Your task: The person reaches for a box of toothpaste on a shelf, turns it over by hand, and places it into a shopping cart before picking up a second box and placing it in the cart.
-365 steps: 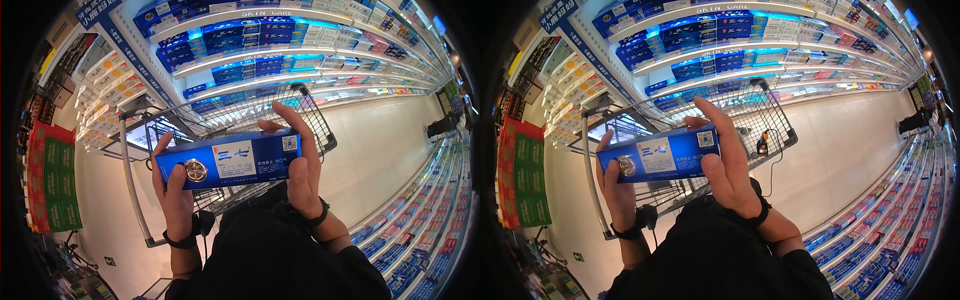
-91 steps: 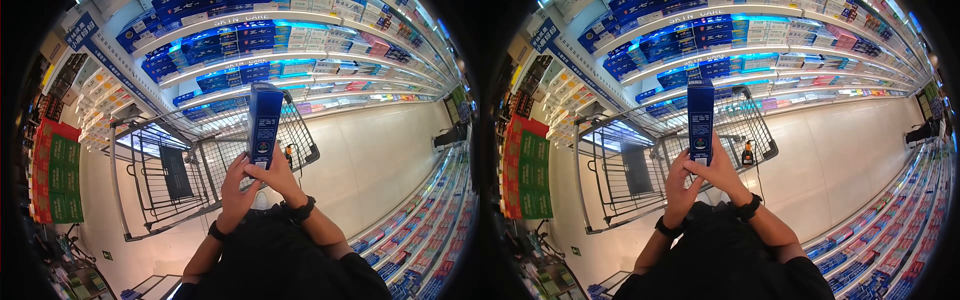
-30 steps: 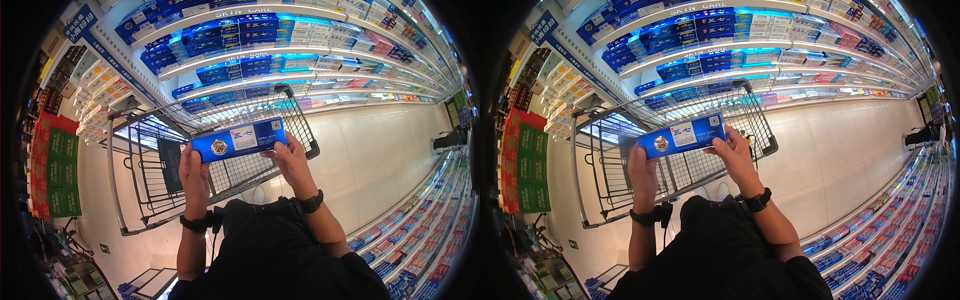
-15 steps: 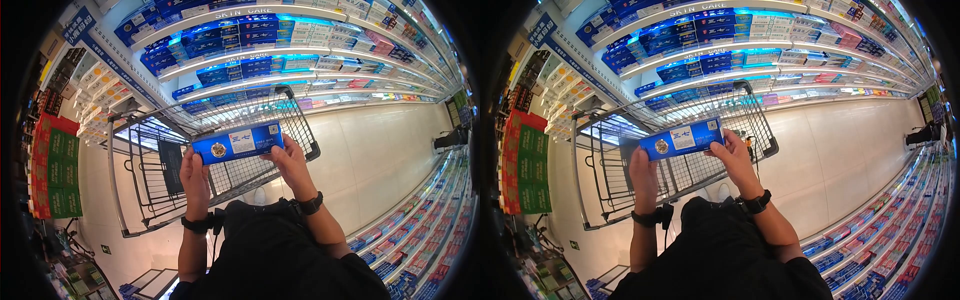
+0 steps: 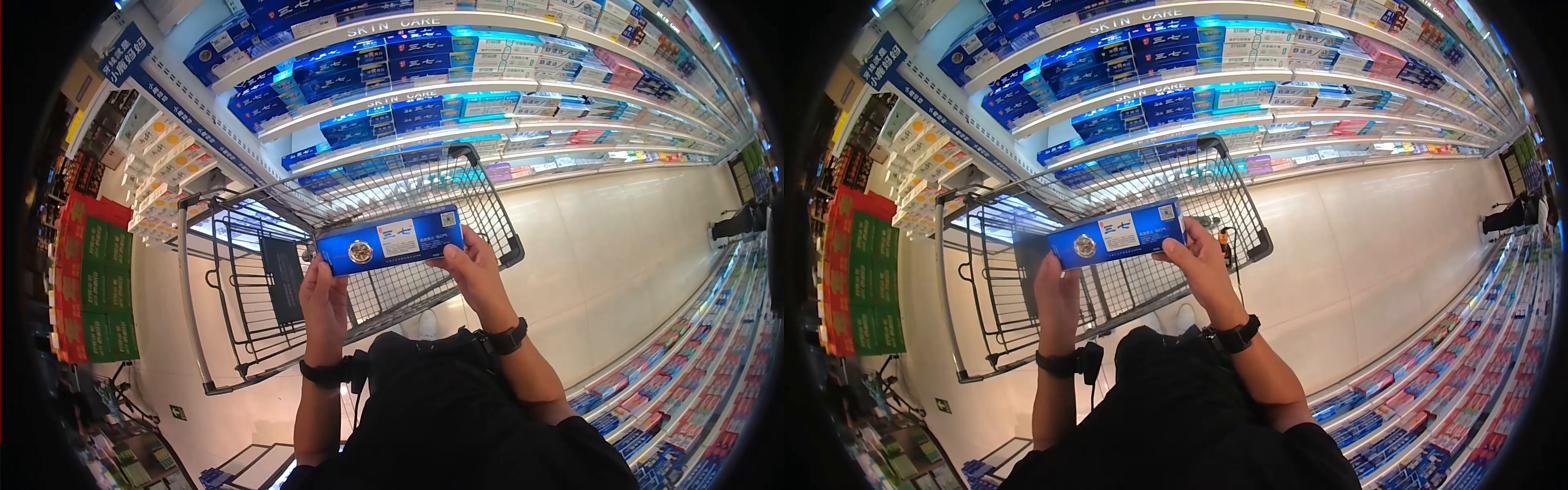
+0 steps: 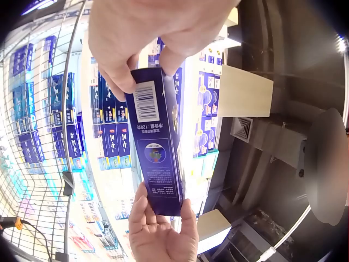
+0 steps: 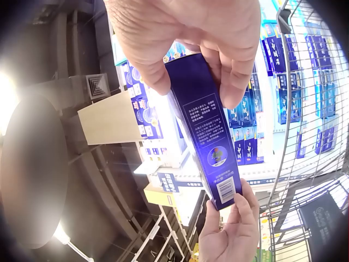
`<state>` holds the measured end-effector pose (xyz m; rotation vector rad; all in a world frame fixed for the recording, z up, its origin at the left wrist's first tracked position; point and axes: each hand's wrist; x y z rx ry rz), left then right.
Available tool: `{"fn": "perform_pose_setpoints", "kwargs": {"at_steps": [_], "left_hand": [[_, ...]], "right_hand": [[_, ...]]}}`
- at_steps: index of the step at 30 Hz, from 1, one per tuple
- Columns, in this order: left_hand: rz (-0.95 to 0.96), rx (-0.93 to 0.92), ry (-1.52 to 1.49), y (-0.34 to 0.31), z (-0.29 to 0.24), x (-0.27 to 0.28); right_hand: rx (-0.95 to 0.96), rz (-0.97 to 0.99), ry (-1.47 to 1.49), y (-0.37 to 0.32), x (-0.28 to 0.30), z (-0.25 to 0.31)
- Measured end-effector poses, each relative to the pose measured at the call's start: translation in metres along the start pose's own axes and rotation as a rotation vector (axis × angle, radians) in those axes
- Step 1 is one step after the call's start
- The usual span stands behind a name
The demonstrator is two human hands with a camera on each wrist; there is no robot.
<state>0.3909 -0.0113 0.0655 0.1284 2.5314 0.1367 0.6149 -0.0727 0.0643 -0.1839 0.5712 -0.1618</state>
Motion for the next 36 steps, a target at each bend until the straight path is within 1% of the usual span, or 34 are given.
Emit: {"fn": "perform_pose_setpoints", "kwargs": {"at_steps": [4,7,16,20,29,36], "left_hand": [[-0.008,0.031,-0.037,-0.002,0.0,0.0],[-0.037,0.1,-0.04,-0.002,-0.003,0.001],[0.02,0.194,0.061,-0.003,-0.012,-0.009],[0.046,0.233,0.064,-0.001,-0.008,-0.001],[-0.025,0.239,0.037,0.001,0.003,0.002],[-0.009,0.217,-0.014,0.0,0.008,0.003]], "right_hand": [[-0.007,-0.001,0.033,0.0,0.0,-0.001],[0.005,0.016,0.031,0.001,0.003,-0.006],[-0.003,-0.002,0.07,0.002,0.01,-0.014],[0.015,-0.021,0.092,0.003,0.012,-0.017],[0.033,-0.042,0.111,0.002,0.014,-0.016],[0.049,-0.051,0.119,0.004,0.014,-0.016]]}}
Point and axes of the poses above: each hand's wrist, its own y-axis towards the middle knuckle, its own x-axis out of the back of the hand, z = x × y, and after that the axes turned 13 degrees about -x, right-handed
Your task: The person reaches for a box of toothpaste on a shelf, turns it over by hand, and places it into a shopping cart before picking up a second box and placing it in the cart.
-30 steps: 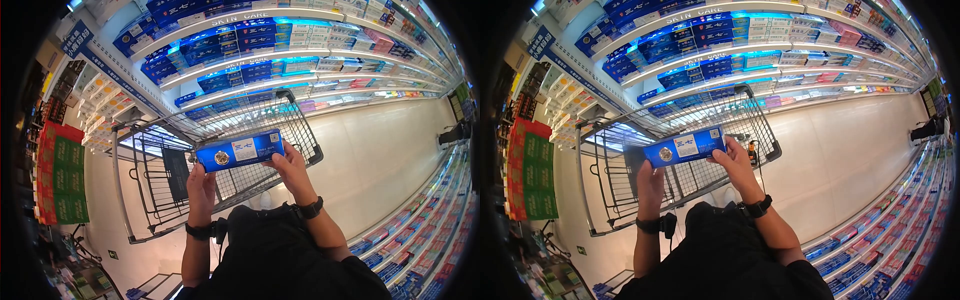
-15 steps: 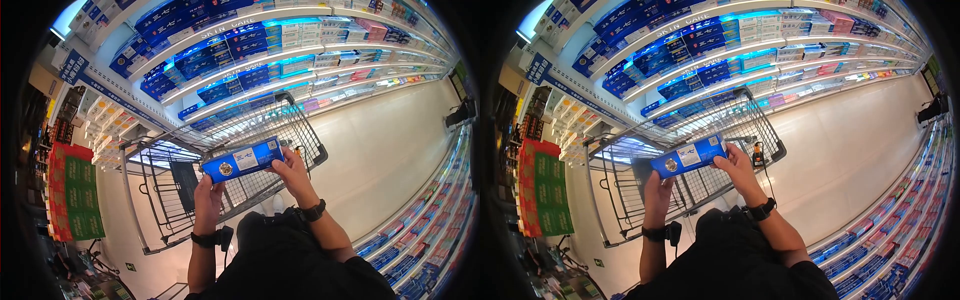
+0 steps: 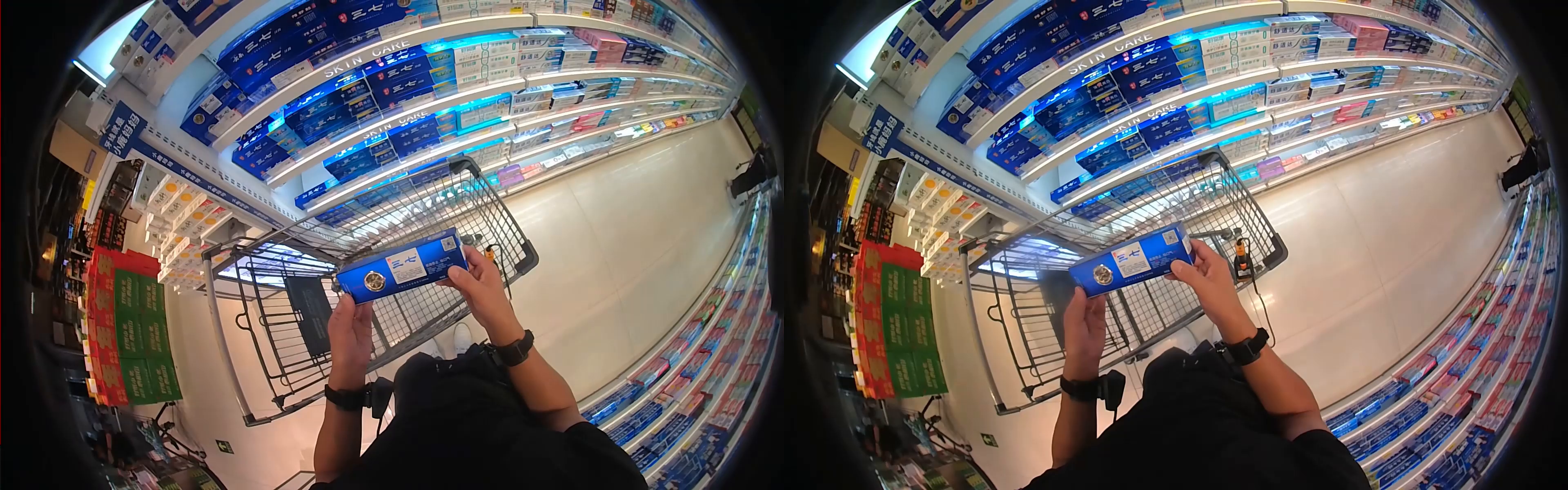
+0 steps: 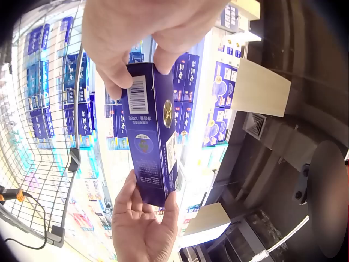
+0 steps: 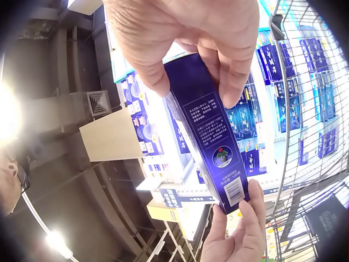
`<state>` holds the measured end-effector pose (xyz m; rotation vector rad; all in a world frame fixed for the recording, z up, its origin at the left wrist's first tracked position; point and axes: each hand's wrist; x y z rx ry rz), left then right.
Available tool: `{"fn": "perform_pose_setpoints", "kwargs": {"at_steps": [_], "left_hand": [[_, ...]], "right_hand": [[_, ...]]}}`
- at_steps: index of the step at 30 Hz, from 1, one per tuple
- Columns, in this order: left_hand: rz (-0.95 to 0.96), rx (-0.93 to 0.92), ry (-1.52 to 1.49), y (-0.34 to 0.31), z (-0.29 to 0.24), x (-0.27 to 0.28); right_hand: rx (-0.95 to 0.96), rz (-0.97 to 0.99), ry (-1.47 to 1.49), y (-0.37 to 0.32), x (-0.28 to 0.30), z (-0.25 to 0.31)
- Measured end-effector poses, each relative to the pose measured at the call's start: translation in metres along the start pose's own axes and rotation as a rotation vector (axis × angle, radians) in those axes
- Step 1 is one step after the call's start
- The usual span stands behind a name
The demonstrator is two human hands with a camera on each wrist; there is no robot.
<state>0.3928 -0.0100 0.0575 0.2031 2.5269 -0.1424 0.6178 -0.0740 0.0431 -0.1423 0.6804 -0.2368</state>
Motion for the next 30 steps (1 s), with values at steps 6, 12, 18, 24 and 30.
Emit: {"fn": "perform_pose_setpoints", "kwargs": {"at_steps": [6,12,18,24,30], "left_hand": [[-0.003,-0.022,-0.001,-0.0021,-0.0017,-0.0053],[-0.018,-0.041,-0.011,-0.0034,-0.0022,-0.0058],[-0.014,-0.055,-0.011,-0.0039,-0.0022,-0.0053],[-0.019,-0.073,0.015,-0.0045,-0.0014,-0.0037],[-0.032,-0.075,0.029,-0.0076,-0.0029,-0.0079]], "right_hand": [[-0.006,0.016,-0.019,0.0011,0.0009,-0.0021],[0.009,0.011,0.016,0.0015,-0.0051,-0.0019],[0.008,0.017,0.01,0.0017,-0.0057,-0.0019],[0.004,0.028,0.015,0.0015,-0.0057,-0.0029],[0.001,0.032,-0.003,0.0008,-0.0054,-0.002]]}}
Point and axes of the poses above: each hand's wrist, its own y-axis towards the middle knuckle, its own x-axis out of the back of the hand, z = x × y, and after that the axes turned 13 degrees about -x, right-handed
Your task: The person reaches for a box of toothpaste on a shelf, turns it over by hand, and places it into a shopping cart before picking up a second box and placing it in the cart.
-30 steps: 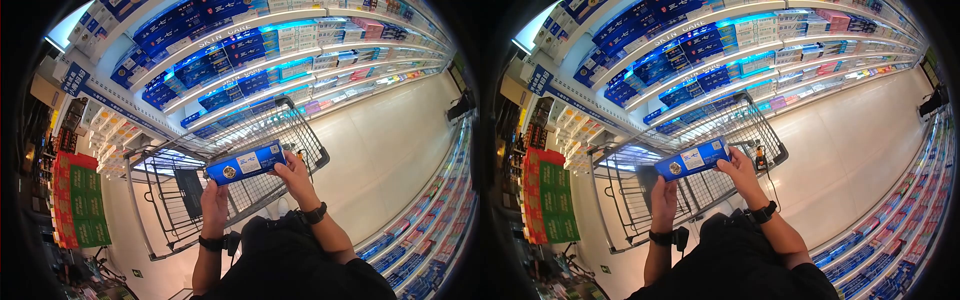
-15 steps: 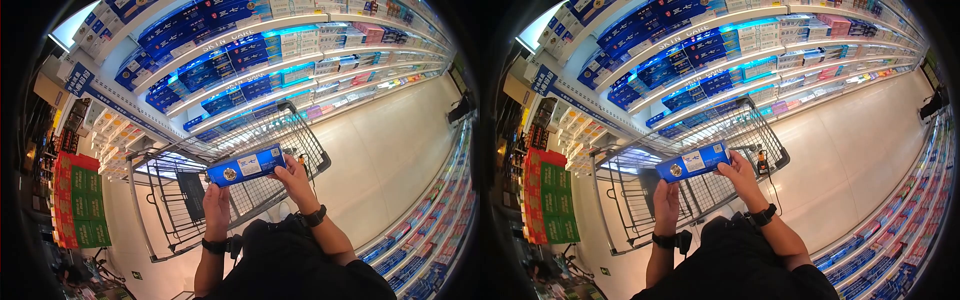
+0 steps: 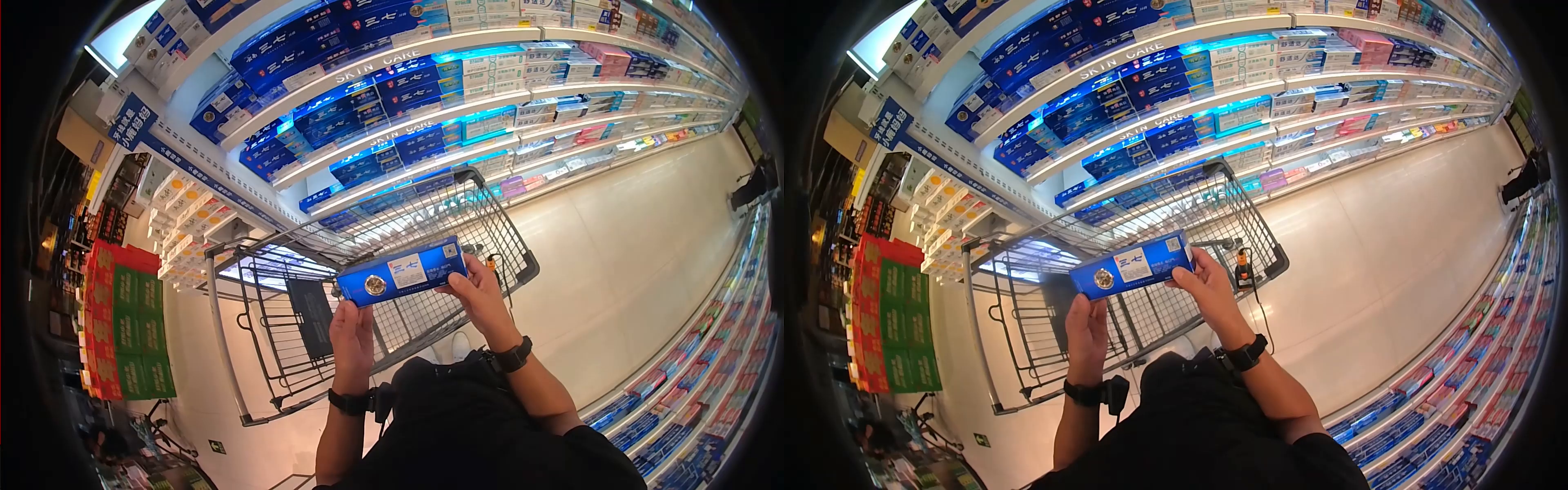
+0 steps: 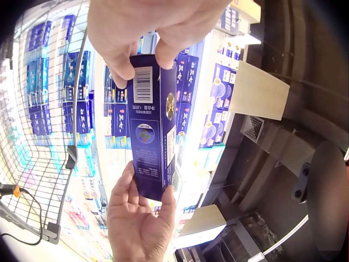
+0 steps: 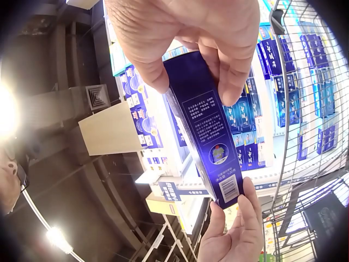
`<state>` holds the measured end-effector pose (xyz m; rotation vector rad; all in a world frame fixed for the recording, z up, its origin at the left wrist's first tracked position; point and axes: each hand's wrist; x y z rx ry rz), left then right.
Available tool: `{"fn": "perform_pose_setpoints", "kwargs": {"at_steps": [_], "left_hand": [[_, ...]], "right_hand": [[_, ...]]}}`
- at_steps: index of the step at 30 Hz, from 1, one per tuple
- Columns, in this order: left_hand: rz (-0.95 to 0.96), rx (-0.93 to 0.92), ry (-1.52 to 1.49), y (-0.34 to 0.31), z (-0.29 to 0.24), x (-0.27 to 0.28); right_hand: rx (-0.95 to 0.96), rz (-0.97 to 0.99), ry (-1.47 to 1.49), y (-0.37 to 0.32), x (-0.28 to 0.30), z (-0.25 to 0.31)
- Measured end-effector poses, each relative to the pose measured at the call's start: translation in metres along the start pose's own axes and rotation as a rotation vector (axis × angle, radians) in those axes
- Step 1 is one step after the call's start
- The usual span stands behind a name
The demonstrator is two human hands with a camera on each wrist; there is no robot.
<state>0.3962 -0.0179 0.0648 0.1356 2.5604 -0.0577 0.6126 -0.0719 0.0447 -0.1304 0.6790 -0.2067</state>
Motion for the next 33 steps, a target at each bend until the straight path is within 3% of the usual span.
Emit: {"fn": "perform_pose_setpoints", "kwargs": {"at_steps": [20,33], "left_hand": [[-0.062,0.015,-0.069,-0.002,0.005,-0.009],[0.036,0.081,-0.041,-0.003,0.006,-0.01]], "right_hand": [[-0.013,-0.023,-0.033,-0.005,0.004,0.008],[0.027,-0.123,0.056,-0.001,0.008,0.006]]}}
Point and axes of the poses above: each hand's wrist, its own y-axis towards the middle knuckle, its own x-axis out of the back of the hand, z = x × y, and after that the axes turned 13 degrees about -x, right-handed
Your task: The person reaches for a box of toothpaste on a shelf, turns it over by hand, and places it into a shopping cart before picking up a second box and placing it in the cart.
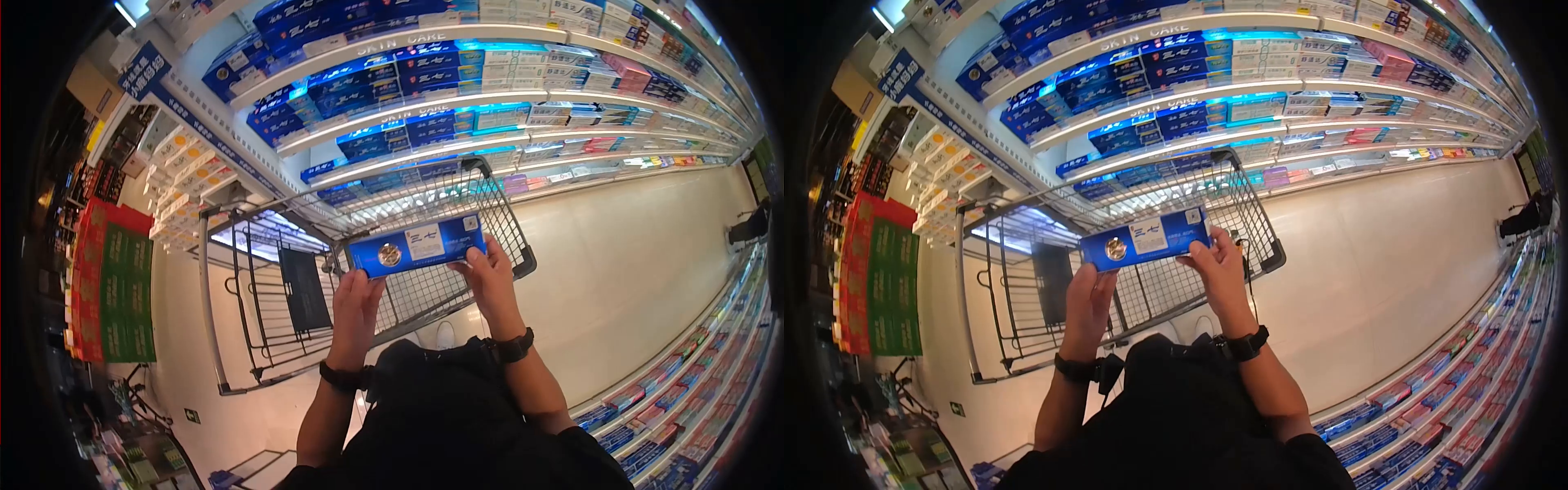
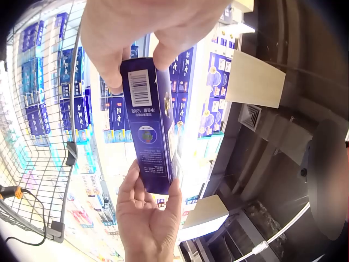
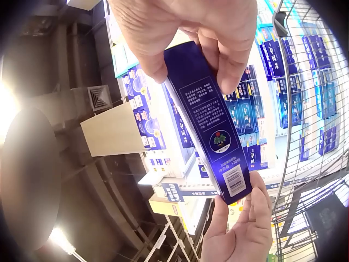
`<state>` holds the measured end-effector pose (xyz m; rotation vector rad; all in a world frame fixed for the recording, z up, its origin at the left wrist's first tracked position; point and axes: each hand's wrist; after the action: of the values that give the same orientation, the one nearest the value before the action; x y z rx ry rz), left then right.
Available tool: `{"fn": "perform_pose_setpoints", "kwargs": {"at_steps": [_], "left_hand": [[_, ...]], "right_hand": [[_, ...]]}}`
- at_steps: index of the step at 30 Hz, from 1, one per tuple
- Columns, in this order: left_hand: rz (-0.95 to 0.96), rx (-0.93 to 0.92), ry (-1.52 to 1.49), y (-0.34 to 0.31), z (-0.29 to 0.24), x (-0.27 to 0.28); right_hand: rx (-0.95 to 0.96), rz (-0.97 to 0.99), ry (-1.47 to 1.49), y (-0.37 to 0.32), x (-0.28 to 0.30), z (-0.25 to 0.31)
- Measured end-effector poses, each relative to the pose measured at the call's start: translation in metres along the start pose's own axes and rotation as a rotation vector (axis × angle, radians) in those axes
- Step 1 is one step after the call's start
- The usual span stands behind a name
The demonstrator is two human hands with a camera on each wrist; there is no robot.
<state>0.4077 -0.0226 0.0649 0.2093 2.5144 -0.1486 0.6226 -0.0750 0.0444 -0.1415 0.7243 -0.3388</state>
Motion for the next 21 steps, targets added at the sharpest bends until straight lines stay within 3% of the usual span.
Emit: {"fn": "perform_pose_setpoints", "kwargs": {"at_steps": [5,12,16,21], "left_hand": [[0.003,0.074,-0.027,0.0,0.009,0.015],[-0.057,0.168,0.098,0.002,0.001,0.047],[0.04,0.267,0.402,0.011,0.003,0.1],[-0.057,0.122,0.495,0.022,-0.053,0.166]], "right_hand": [[-0.024,-0.015,-0.003,0.015,-0.006,-0.006],[-0.266,-0.001,0.02,0.049,-0.038,-0.055],[-0.464,0.02,-0.04,0.071,-0.066,-0.098],[-0.673,0.074,-0.47,0.139,-0.077,-0.164]]}}
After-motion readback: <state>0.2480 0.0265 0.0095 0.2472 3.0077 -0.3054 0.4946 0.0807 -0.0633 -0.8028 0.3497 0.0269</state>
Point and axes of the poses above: each hand's wrist, its own y-axis towards the middle knuckle, its own x-axis out of the back of the hand, z = x × y, and after that the axes turned 13 degrees about -x, right-handed
